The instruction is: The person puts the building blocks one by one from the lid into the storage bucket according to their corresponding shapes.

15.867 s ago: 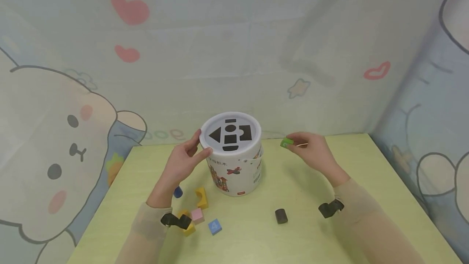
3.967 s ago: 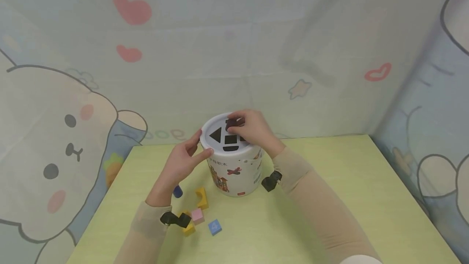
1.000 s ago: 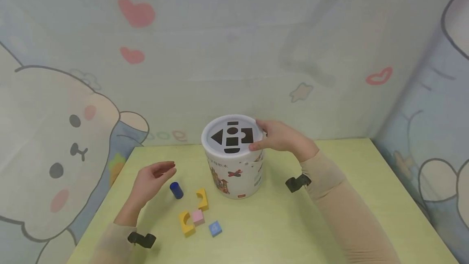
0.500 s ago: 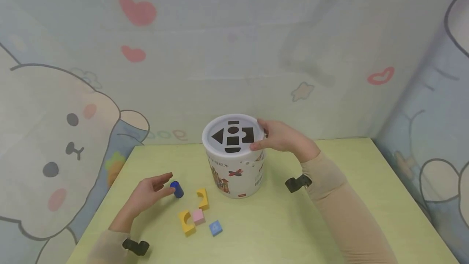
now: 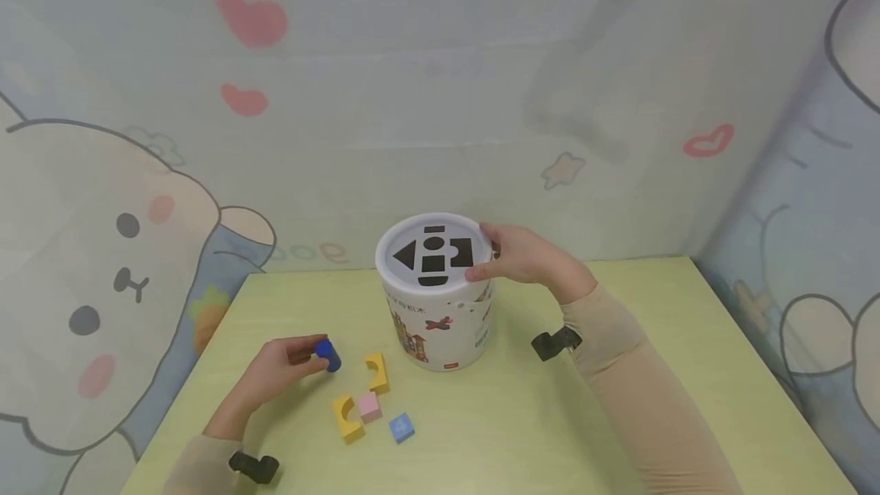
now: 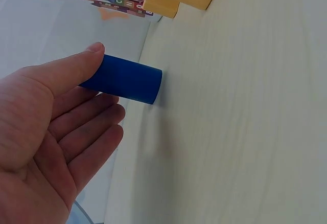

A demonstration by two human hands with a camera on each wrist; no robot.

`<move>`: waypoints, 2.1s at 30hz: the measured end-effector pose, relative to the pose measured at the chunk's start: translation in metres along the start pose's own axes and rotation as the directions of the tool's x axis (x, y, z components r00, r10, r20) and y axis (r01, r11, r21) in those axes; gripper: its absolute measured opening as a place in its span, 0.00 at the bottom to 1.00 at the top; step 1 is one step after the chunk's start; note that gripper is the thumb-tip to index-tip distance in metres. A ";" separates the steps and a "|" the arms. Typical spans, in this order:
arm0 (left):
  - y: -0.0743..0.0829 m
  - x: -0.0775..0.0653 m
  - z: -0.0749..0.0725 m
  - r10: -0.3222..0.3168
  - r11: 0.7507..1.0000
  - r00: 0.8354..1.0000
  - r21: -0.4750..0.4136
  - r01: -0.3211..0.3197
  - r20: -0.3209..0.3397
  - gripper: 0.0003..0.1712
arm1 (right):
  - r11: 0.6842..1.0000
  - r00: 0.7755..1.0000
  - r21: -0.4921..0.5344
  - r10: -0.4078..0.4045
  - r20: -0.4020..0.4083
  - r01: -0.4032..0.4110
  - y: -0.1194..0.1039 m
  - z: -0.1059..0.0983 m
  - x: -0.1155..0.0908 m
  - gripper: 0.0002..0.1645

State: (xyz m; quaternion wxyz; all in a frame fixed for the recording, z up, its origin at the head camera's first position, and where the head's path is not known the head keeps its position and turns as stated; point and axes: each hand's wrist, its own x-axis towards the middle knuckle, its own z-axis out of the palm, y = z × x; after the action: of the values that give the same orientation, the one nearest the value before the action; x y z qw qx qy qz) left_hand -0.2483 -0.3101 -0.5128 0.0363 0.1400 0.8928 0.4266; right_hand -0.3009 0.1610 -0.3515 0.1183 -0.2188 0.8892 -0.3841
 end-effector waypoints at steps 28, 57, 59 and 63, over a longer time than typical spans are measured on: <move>-0.003 0.000 -0.001 -0.050 0.999 0.998 -0.009 0.050 -0.049 0.26 | 1.000 1.000 0.013 -0.010 -0.004 0.010 -0.005 0.006 0.002 0.65; 0.151 0.041 -0.017 0.144 0.975 0.906 -0.101 -0.200 -0.399 0.24 | 1.000 1.000 -0.003 0.020 -0.015 -0.020 -0.007 0.008 0.006 0.65; 0.161 0.046 -0.014 0.135 0.972 0.903 -0.123 -0.201 -0.408 0.24 | 1.000 1.000 -0.001 0.020 -0.013 -0.020 -0.008 0.007 0.007 0.64; 0.177 0.056 -0.008 0.134 0.966 0.903 -0.150 -0.212 -0.409 0.25 | 1.000 1.000 -0.010 0.025 -0.015 -0.025 -0.007 0.008 0.006 0.64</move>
State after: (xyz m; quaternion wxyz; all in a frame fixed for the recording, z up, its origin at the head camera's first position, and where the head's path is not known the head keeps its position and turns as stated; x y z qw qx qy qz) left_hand -0.2644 -0.1950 -0.3678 -0.1697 0.1258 0.8204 0.5313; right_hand -0.3011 0.1489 -0.3517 0.1152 -0.2053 0.8946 -0.3797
